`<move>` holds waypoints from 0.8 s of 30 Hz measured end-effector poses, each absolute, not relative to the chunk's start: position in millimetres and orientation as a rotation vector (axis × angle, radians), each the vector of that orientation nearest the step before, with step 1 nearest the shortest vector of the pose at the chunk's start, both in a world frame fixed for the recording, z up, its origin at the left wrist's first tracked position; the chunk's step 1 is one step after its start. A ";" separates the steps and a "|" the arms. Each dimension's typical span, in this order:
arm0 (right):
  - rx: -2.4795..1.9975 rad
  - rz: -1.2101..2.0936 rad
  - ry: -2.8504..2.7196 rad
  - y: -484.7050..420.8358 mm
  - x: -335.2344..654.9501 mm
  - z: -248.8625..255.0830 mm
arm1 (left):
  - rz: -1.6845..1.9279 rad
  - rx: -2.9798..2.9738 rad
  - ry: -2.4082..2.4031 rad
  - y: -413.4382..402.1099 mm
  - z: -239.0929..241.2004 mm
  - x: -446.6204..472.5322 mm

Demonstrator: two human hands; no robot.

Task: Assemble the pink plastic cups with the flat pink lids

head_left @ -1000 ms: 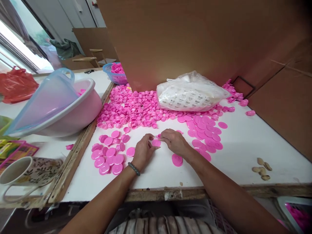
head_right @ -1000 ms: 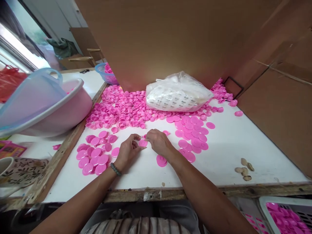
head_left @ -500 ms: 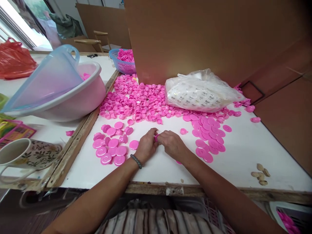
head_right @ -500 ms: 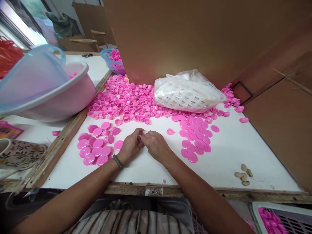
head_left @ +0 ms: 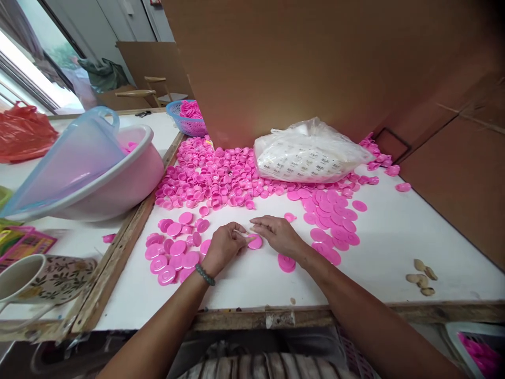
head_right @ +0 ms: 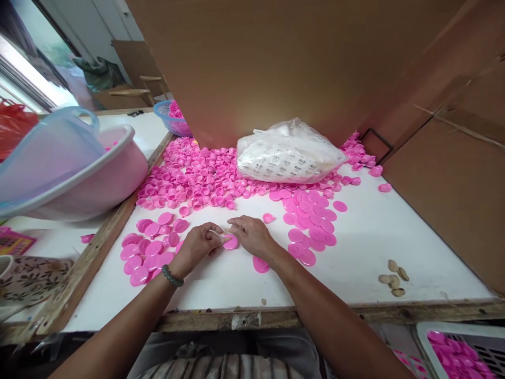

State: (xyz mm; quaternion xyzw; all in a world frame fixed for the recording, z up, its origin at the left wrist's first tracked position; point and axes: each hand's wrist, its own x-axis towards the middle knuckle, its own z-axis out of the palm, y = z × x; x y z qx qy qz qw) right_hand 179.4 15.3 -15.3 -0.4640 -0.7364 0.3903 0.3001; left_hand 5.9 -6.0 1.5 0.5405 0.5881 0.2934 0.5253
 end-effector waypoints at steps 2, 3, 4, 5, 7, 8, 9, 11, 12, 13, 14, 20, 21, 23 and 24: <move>-1.147 0.865 -2.182 15.0 181.2 -13.6 | 0.698 1.197 1.408 -4.1 0.5 5.9; -1.110 0.793 -2.286 14.9 181.8 -13.0 | 0.703 1.161 1.405 -3.2 -0.6 5.8; -1.086 0.728 -2.368 14.7 182.0 -12.6 | 0.709 1.127 1.397 -2.5 -1.9 5.6; -1.071 0.669 -2.430 14.5 181.8 -12.3 | 0.713 1.094 1.389 -1.9 -3.1 5.5; -1.062 0.559 -2.503 14.1 180.5 -12.3 | 0.715 1.031 1.376 -1.1 -4.9 5.6; -1.059 0.506 -2.535 13.8 179.6 -12.6 | 0.715 1.004 1.375 -0.8 -5.4 5.7; -1.058 0.453 -2.564 13.5 178.7 -13.1 | 0.712 0.985 1.380 -0.4 -5.6 5.9; -1.074 0.364 -2.601 12.9 177.5 -14.3 | 0.702 0.963 1.389 0.2 -5.8 6.1; -1.089 0.342 -2.601 12.5 177.4 -15.0 | 0.695 0.955 1.388 0.4 -6.0 6.1; -1.104 0.346 -2.589 12.1 177.9 -15.5 | 0.689 0.948 1.384 0.4 -6.2 6.0; -1.115 0.378 -2.567 11.7 178.7 -15.8 | 0.688 0.943 1.382 0.2 -6.6 5.9; -1.074 0.734 -2.416 11.5 186.2 -13.2 | 0.787 0.989 1.347 -6.6 -8.8 4.7; -1.072 0.757 -2.410 11.8 186.8 -12.7 | 0.804 1.001 1.331 -7.9 -9.1 4.3; -1.078 0.784 -2.405 12.7 187.5 -12.2 | 0.816 1.019 1.290 -9.6 -9.8 3.3; -1.084 0.791 -2.403 13.2 187.6 -12.2 | 0.812 1.022 1.268 -10.0 -10.3 2.7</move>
